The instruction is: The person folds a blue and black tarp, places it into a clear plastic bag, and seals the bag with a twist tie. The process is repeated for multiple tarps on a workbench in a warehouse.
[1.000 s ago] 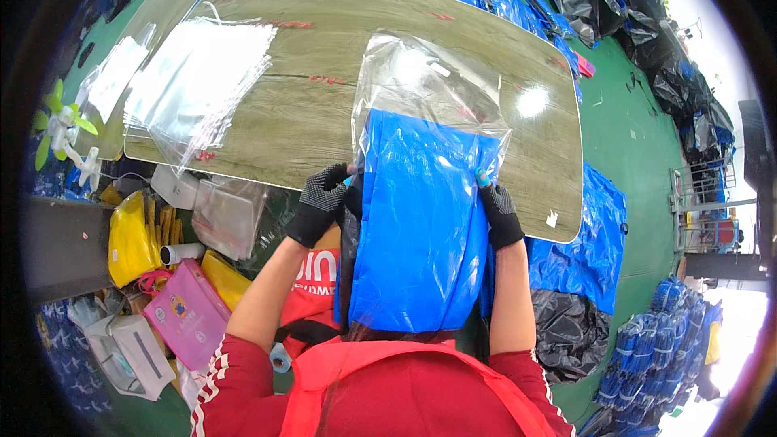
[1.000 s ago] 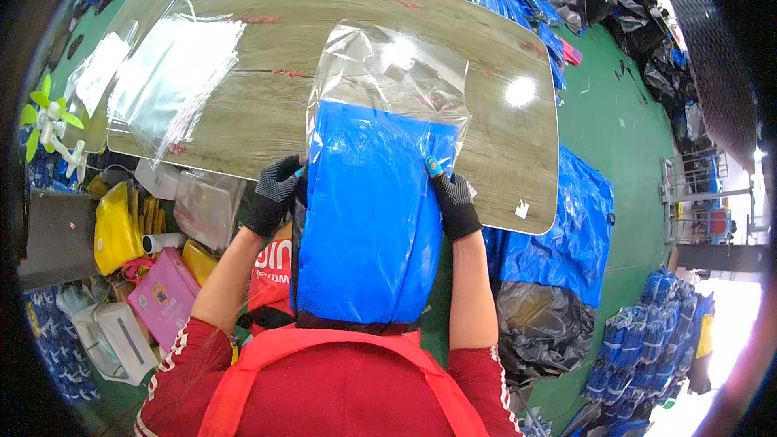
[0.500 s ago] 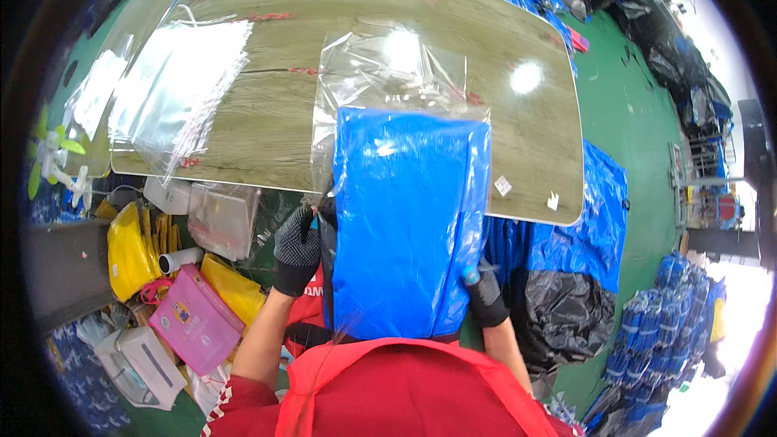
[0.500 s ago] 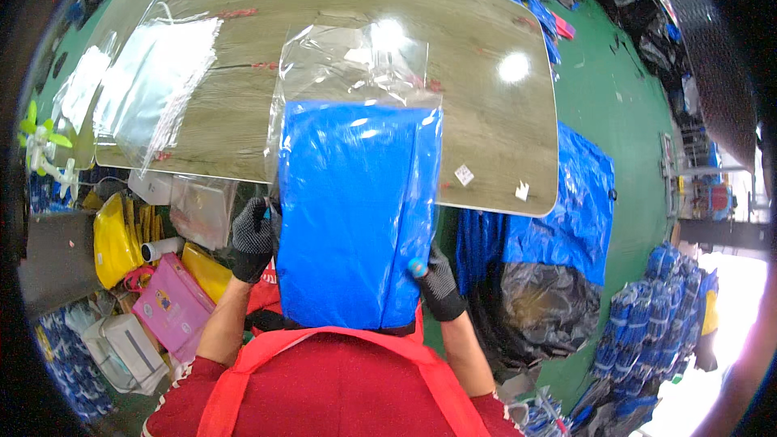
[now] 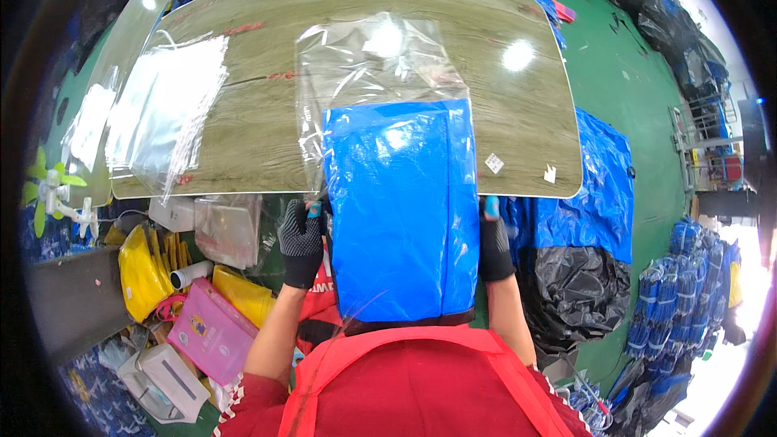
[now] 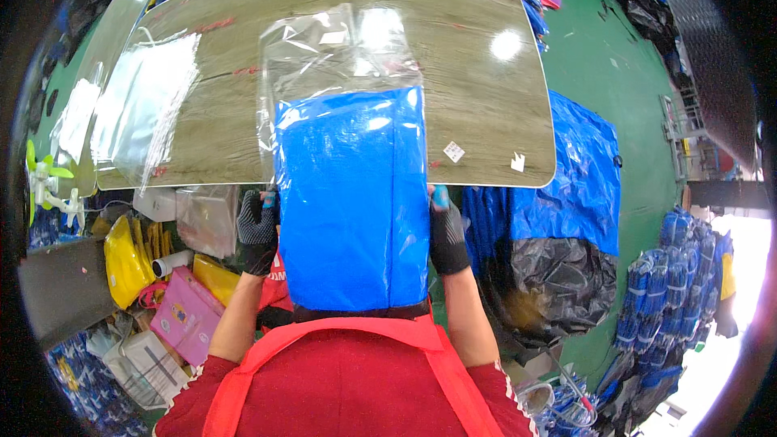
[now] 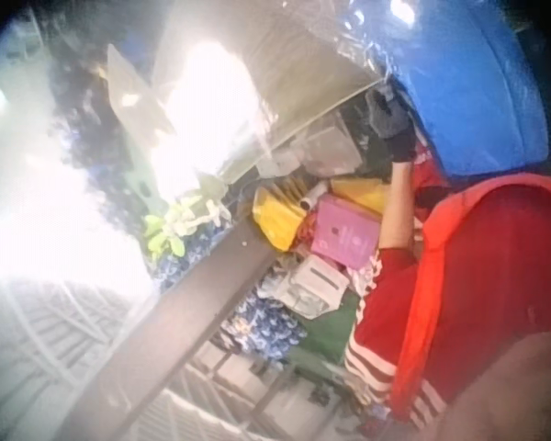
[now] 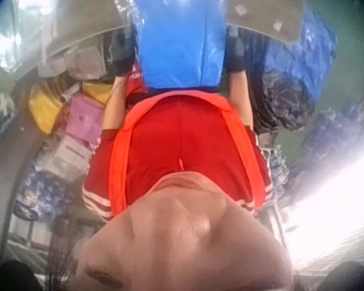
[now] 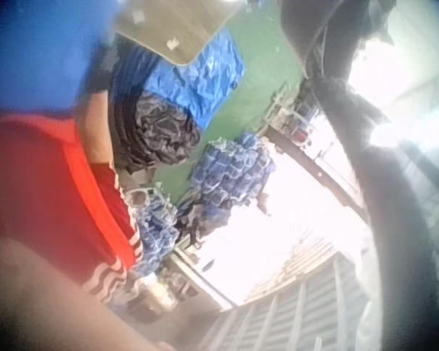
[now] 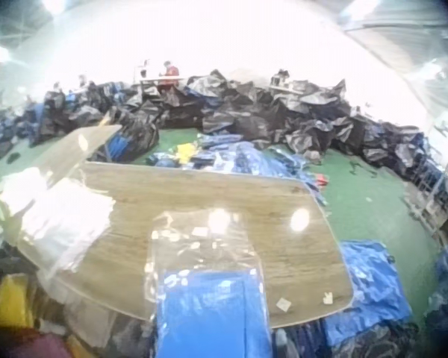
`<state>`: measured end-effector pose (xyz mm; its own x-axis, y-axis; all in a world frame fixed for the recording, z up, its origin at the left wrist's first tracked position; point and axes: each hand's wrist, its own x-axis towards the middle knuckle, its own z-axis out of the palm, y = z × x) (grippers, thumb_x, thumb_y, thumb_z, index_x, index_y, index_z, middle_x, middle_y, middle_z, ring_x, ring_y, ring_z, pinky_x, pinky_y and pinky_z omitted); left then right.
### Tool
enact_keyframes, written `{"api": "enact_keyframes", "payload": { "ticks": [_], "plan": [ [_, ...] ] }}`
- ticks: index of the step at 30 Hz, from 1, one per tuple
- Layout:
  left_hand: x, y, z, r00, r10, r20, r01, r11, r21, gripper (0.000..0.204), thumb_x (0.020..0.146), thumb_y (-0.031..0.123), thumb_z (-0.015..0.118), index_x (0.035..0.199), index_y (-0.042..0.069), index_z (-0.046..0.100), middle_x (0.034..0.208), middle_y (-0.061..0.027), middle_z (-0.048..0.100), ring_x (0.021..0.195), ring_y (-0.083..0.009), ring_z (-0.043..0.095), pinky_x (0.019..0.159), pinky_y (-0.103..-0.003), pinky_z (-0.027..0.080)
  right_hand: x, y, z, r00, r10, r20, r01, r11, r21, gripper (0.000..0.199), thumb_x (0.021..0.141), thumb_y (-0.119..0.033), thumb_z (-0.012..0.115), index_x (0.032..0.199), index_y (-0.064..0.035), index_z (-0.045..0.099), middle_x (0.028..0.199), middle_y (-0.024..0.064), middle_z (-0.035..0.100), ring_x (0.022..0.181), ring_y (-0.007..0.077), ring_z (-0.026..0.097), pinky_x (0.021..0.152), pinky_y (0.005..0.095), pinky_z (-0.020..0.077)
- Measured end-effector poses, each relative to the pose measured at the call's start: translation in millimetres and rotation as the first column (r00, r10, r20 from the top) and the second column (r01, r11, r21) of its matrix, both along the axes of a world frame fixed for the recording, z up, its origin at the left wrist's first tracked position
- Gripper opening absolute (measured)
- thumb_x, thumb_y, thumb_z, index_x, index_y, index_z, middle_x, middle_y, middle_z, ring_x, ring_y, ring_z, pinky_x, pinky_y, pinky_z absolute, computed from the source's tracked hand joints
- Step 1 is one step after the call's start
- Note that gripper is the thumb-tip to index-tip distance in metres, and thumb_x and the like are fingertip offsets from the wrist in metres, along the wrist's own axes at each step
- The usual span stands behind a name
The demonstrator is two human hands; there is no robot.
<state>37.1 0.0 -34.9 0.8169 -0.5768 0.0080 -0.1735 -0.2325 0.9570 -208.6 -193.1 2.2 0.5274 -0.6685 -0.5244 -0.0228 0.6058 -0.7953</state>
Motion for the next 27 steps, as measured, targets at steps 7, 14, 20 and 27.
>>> {"api": "enact_keyframes", "payload": {
  "ticks": [7,14,20,27],
  "plan": [
    [35,3,26,0.711,-0.267,-0.651,-0.013,0.920,-0.392,0.044,0.095,0.036,0.053,0.126,0.005,0.050,0.117,-0.0104,0.059,0.102,-0.0209,0.060,0.089,-0.032,0.049,29,-2,32,0.993,0.117,-0.007,-0.117,0.981,-0.157,0.075,0.080,-0.039,0.074,0.135,0.0019,0.044,0.118,0.0176,0.059,0.103,0.0247,0.060,0.088,0.0362,0.0525],
    [41,-27,44,0.545,-0.459,-0.702,0.312,0.888,-0.338,0.061,0.093,0.034,0.060,0.139,0.002,0.039,0.131,-0.0107,0.053,0.116,-0.0209,0.052,0.099,-0.034,0.041,34,0,63,0.975,0.206,0.079,-0.200,0.977,-0.071,0.076,0.077,-0.033,0.078,0.136,-0.0010,0.043,0.123,0.0151,0.058,0.109,0.0216,0.058,0.090,0.0356,0.0515],
    [-22,43,31,0.578,-0.425,-0.697,0.383,0.895,-0.228,0.085,0.083,0.031,0.071,0.149,0.009,0.023,0.147,-0.0116,0.037,0.130,-0.0258,0.041,0.103,-0.040,0.040,-22,57,26,0.944,0.289,-0.162,-0.297,0.954,-0.028,0.098,0.070,-0.051,0.079,0.143,-0.0016,0.036,0.135,0.0198,0.051,0.124,0.0309,0.049,0.103,0.0425,0.0413],
    [24,-14,53,0.670,-0.318,-0.670,0.075,0.928,-0.365,0.072,0.091,0.028,0.064,0.149,0.013,0.025,0.138,-0.0083,0.044,0.113,-0.0167,0.049,0.096,-0.031,0.043,-34,-31,4,0.853,-0.086,-0.515,-0.321,0.692,-0.647,0.028,0.086,-0.026,0.069,0.100,-0.0023,0.064,0.095,0.0117,0.068,0.087,0.0219,0.066,0.079,0.0343,0.0527]
  ]
}}
